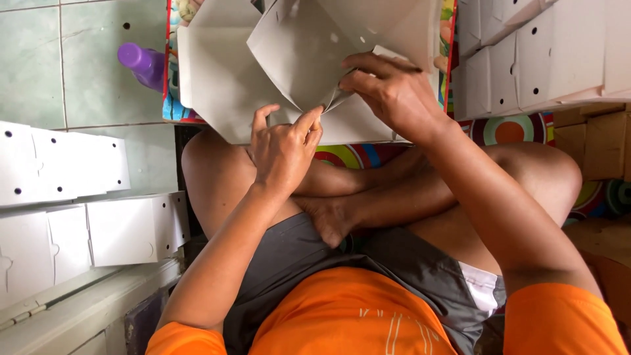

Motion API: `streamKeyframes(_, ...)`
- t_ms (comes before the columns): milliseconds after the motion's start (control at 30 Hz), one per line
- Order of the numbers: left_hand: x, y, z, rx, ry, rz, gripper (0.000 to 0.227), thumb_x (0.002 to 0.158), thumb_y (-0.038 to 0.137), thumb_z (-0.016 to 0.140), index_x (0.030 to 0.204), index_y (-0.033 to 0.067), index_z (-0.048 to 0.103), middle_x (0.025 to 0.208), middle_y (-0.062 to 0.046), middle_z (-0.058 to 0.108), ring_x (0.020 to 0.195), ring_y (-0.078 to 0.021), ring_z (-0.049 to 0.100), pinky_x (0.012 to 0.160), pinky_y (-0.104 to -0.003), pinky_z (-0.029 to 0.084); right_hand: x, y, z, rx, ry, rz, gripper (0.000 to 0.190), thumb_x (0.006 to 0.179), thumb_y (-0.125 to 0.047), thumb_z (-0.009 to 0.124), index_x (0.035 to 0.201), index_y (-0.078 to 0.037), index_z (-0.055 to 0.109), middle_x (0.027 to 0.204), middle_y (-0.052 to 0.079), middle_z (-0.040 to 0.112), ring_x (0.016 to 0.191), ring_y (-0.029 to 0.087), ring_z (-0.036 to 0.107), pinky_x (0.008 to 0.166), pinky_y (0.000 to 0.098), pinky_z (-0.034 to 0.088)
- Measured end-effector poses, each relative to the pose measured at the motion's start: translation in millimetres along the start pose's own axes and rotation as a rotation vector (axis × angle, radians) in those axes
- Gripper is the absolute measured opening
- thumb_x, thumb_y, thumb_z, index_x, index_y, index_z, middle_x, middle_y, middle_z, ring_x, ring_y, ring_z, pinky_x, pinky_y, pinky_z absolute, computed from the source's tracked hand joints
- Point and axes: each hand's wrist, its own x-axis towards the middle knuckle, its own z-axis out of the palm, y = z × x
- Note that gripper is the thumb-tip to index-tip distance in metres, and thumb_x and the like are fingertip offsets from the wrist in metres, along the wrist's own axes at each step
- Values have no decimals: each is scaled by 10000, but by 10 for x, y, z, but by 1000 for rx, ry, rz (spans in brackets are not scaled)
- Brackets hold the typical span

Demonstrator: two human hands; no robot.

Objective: The person sits on the floor and folds flat white cardboard pieces into small rectangular boxes. They repeatedly pick up a flat piece, fold the sides, and tuck the flaps to form a box, then place the finished box into a stack.

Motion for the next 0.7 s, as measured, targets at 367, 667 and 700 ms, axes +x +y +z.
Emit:
streamKeyframes(367,67,-15,-21,-18,5,-35,191,947,46,671,1040,199,737,452,46,537,406,-207,499,1018,-376,428,44,-202,-285,445,-286,306,535,1012,-13,495,1511,-186,406,1300,120,628,1123,318,634,761,446,527)
streamKeyframes(667,128,163,-446,-171,82,-24,474,999,25,598,1465,116,596,428,-74,557,482,-195,671,1094,-353,460,72,-316,-257,404,65,120,53,1036,-45,623,1050,-62,671,965,103,632,864,318,655,799,408,565)
streamKeyframes(700,120,167,-511,-188,155,-10,515,989,-15,602,1494,87,581,415,-54,513,456,-167,631,1091,-329,478,79,-326,-354,474,43,158,43,1038,-108,635,1054,-81,665,937,79,613,840,301,638,784,415,555)
